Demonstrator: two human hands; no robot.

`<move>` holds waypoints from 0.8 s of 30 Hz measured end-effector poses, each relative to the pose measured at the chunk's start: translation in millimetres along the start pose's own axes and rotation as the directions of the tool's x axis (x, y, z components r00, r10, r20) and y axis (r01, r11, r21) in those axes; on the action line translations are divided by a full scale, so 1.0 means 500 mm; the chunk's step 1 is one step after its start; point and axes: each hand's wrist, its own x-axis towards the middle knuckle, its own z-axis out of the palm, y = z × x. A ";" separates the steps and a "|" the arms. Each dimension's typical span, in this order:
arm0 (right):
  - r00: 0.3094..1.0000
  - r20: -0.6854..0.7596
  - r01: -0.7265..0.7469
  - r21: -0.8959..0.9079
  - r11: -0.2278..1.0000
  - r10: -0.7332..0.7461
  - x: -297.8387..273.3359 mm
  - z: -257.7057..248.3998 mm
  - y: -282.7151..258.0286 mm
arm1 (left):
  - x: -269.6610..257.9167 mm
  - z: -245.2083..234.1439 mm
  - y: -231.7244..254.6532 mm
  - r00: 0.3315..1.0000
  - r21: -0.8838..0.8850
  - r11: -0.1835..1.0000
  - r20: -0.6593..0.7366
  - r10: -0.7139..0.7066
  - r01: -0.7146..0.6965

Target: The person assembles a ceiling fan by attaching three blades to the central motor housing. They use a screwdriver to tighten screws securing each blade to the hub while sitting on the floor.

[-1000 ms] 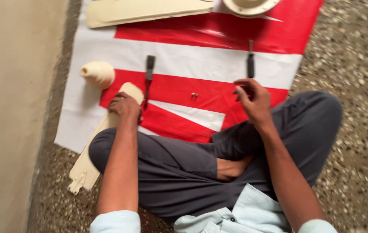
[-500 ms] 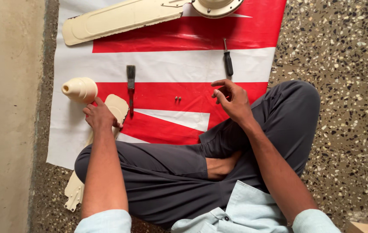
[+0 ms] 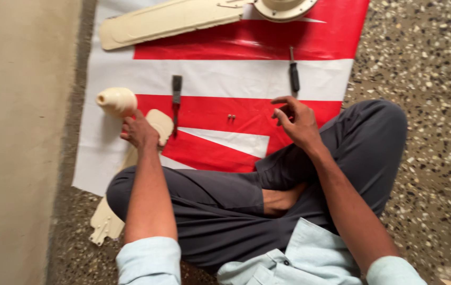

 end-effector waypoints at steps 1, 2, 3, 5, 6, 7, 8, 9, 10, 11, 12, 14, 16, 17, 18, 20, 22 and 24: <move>1.000 -0.001 0.000 -0.004 1.000 0.000 0.002 -0.001 -0.004 | 0.000 -0.007 0.005 1.000 -0.010 1.000 -0.026 0.007 -0.007; 1.000 -0.003 0.000 -0.009 1.000 0.000 0.001 -0.001 -0.009 | 0.000 -0.017 0.007 0.999 -0.019 1.000 -0.051 0.013 -0.014; 1.000 0.006 -0.001 -0.013 1.000 0.001 0.002 0.008 -0.015 | 0.000 -0.025 0.002 1.000 -0.026 0.999 -0.005 0.019 -0.019; 0.994 0.103 0.023 0.093 0.995 -0.033 0.010 0.037 -0.025 | 0.005 -0.035 -0.002 0.995 -0.043 0.999 0.097 0.029 -0.025; 0.987 0.153 0.027 0.144 0.989 -0.049 0.012 0.060 -0.029 | 0.009 -0.040 -0.010 0.990 -0.084 0.996 0.128 0.053 -0.043; 0.967 0.254 -0.069 0.245 0.967 0.005 0.015 0.084 -0.034 | 0.010 -0.041 -0.018 0.984 -0.127 0.990 0.161 0.080 -0.059; 0.933 0.357 -0.176 0.330 0.927 0.050 0.024 0.114 -0.042 | 0.010 -0.041 -0.023 0.979 -0.105 0.993 0.191 0.067 -0.048; 0.886 0.456 -0.284 0.397 0.873 0.081 0.040 0.147 -0.053 | 0.015 -0.043 -0.019 0.974 -0.086 0.995 0.217 0.059 -0.041; 0.852 0.517 -0.341 0.422 0.840 0.086 0.051 0.185 -0.067 | 0.018 -0.046 -0.019 0.969 -0.068 0.997 0.242 0.050 -0.034; 0.816 0.572 -0.390 0.442 0.807 0.082 0.068 0.227 -0.083 | 0.022 -0.048 -0.009 0.985 -0.064 0.997 0.163 0.048 -0.038; 0.778 0.624 -0.441 0.457 0.772 0.075 0.085 0.267 -0.098 | 0.020 -0.047 0.003 0.996 -0.060 0.997 0.083 0.045 -0.040; 0.744 0.668 -0.437 0.461 0.772 0.022 0.132 0.356 -0.128 | 0.023 -0.048 0.006 0.992 -0.014 0.997 0.106 0.075 -0.073; 0.717 0.696 -0.446 0.407 0.797 0.046 0.168 0.430 -0.144 | 0.034 -0.050 -0.004 0.941 0.050 0.988 0.315 0.122 -0.145; 0.710 0.698 -0.448 0.347 0.824 0.092 0.186 0.460 -0.150 | 0.044 -0.054 -0.019 0.918 0.033 0.984 0.367 0.151 -0.175; 0.703 0.697 -0.449 0.286 0.847 0.138 0.202 0.483 -0.154 | 0.064 -0.062 -0.038 0.891 0.014 0.979 0.417 0.180 -0.204; 0.716 0.676 -0.379 0.168 0.910 0.174 0.230 0.513 -0.156 | 0.094 -0.076 -0.106 0.813 -0.050 0.974 0.543 0.211 -0.219; 0.719 0.658 -0.329 0.040 0.943 0.223 0.251 0.529 -0.160 | 0.108 -0.094 -0.199 0.702 -0.136 0.972 0.673 0.234 -0.194; 0.710 0.641 -0.307 -0.092 0.947 0.293 0.263 0.537 -0.167 | 0.075 -0.096 -0.262 0.766 -0.119 0.975 0.604 0.222 -0.188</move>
